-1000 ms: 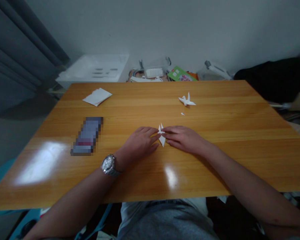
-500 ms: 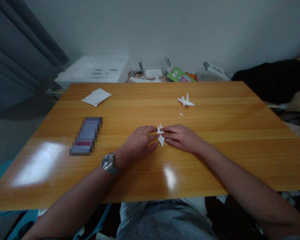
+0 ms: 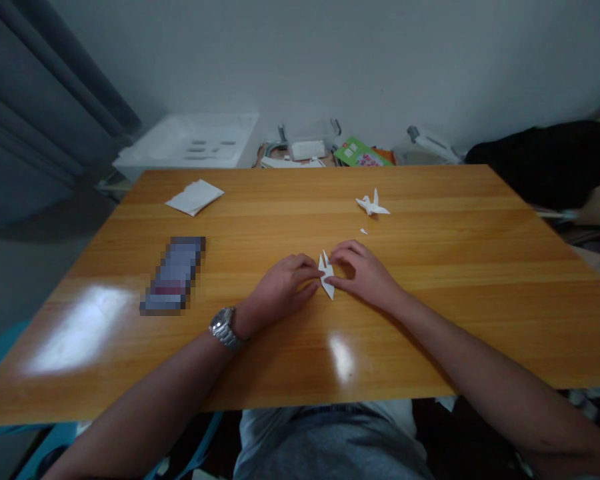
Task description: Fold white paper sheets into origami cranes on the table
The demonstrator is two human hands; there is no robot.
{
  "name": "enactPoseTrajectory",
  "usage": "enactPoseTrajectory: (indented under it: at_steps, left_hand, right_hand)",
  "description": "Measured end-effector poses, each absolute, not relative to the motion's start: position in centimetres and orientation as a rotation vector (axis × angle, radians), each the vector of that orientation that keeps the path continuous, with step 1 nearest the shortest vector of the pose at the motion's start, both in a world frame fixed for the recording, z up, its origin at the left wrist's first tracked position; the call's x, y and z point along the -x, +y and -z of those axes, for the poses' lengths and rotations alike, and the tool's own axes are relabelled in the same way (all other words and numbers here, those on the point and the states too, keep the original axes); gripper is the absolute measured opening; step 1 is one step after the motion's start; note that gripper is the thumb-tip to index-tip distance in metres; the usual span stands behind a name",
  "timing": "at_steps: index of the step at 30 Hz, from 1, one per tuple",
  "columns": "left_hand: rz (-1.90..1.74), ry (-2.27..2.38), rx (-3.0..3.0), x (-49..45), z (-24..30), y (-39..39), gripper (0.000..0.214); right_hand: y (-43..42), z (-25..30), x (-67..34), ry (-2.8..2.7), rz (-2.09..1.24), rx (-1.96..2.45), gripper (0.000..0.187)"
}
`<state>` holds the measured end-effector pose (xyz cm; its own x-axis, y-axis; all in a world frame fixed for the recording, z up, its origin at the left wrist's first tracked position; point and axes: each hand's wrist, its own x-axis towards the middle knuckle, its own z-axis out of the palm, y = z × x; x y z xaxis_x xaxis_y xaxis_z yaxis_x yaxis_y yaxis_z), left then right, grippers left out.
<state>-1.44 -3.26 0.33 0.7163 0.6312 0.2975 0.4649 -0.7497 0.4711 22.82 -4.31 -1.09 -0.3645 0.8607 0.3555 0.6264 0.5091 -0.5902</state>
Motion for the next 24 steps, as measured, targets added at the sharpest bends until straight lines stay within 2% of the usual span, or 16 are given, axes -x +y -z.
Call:
enactPoseTrajectory:
  at_steps: [4,14,20,24]
  left_hand:
    - [-0.695,0.972,-2.468,1.4,-0.4,-3.1,0.020]
    - [-0.845,1.114,-2.176,1.1,0.4,-3.0,0.023]
    - [-0.934,0.951,-1.850,0.7,1.1,-2.8,0.020]
    - [-0.955,0.899,-1.727,0.5,0.8,-2.9,0.019]
  right_hand:
    - [-4.3,1.5,-23.0,-2.105,-0.436,1.300,0.041]
    - [-4.2,1.0,-22.8,-2.131,-0.561,1.223,0.031]
    - [-4.7,0.4,-22.5,-1.988,-0.871,1.166,0.022]
    - [-5.0,0.7,-22.4,-1.832,-1.089,1.098,0.024]
